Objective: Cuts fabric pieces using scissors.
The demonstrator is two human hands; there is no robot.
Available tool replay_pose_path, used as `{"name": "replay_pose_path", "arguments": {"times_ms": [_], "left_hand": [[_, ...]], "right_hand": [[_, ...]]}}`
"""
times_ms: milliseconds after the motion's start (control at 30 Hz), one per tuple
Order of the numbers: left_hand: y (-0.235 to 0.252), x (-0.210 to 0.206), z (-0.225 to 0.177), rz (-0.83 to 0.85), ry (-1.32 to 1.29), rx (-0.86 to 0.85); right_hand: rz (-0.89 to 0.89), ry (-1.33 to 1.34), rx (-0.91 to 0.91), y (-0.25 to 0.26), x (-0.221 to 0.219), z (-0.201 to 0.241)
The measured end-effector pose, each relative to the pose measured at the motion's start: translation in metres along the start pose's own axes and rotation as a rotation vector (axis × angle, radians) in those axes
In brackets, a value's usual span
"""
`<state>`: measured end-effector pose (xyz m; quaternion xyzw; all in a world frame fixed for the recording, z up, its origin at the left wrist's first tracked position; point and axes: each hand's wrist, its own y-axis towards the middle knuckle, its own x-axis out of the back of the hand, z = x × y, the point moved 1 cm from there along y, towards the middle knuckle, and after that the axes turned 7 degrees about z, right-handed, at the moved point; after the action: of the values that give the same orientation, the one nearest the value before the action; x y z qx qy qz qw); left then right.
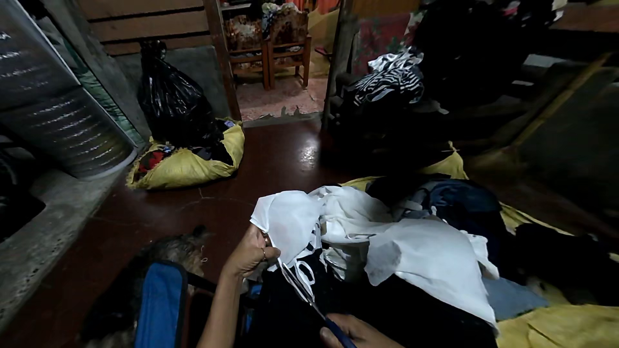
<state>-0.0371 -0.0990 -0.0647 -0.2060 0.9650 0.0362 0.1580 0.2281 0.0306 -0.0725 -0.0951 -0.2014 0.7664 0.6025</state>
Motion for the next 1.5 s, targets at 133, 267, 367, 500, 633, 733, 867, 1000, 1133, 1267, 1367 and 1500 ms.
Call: {"name": "replay_pose_path", "arguments": {"times_ms": [133,267,367,500,633,733,867,1000,1133,1267,1367,1500], "left_hand": [[-0.001,-0.003,-0.002,-0.008,-0.009,-0.005],[-0.002,-0.004,-0.002,-0.024,-0.018,0.004],[-0.003,-0.006,-0.003,-0.028,-0.032,0.002],[-0.003,-0.006,-0.002,-0.009,-0.04,-0.014],[-0.005,-0.008,-0.002,-0.042,-0.042,-0.005],[-0.007,-0.008,0.0,-0.064,-0.044,0.012],[-0.007,-0.008,0.003,-0.029,-0.083,-0.016],[-0.008,-0.008,0.005,-0.021,-0.114,-0.028],[-0.007,-0.01,0.006,-0.03,-0.101,-0.021],[-0.008,-0.011,0.007,-0.008,-0.093,-0.019],[-0.009,-0.011,0.008,-0.001,-0.08,-0.02],[-0.01,-0.012,0.008,0.0,-0.076,-0.024]], "right_hand": [[-0.001,0.045,0.021,0.003,0.0,-0.006],[-0.047,0.089,0.026,0.003,-0.004,-0.004],[-0.073,0.068,0.018,0.003,-0.005,-0.003],[-0.142,-0.053,-0.033,0.006,-0.01,-0.002],[-0.23,-0.156,-0.142,0.006,-0.019,0.006],[-0.279,-0.222,-0.212,0.006,-0.025,0.015],[-0.318,-0.283,-0.237,0.007,-0.027,0.019],[-0.354,-0.36,-0.259,0.008,-0.028,0.022],[-0.381,-0.382,-0.262,0.009,-0.029,0.021],[-0.393,-0.413,-0.269,0.01,-0.029,0.023],[-0.394,-0.423,-0.286,0.01,-0.029,0.026],[-0.384,-0.408,-0.287,0.012,-0.029,0.027]]}}
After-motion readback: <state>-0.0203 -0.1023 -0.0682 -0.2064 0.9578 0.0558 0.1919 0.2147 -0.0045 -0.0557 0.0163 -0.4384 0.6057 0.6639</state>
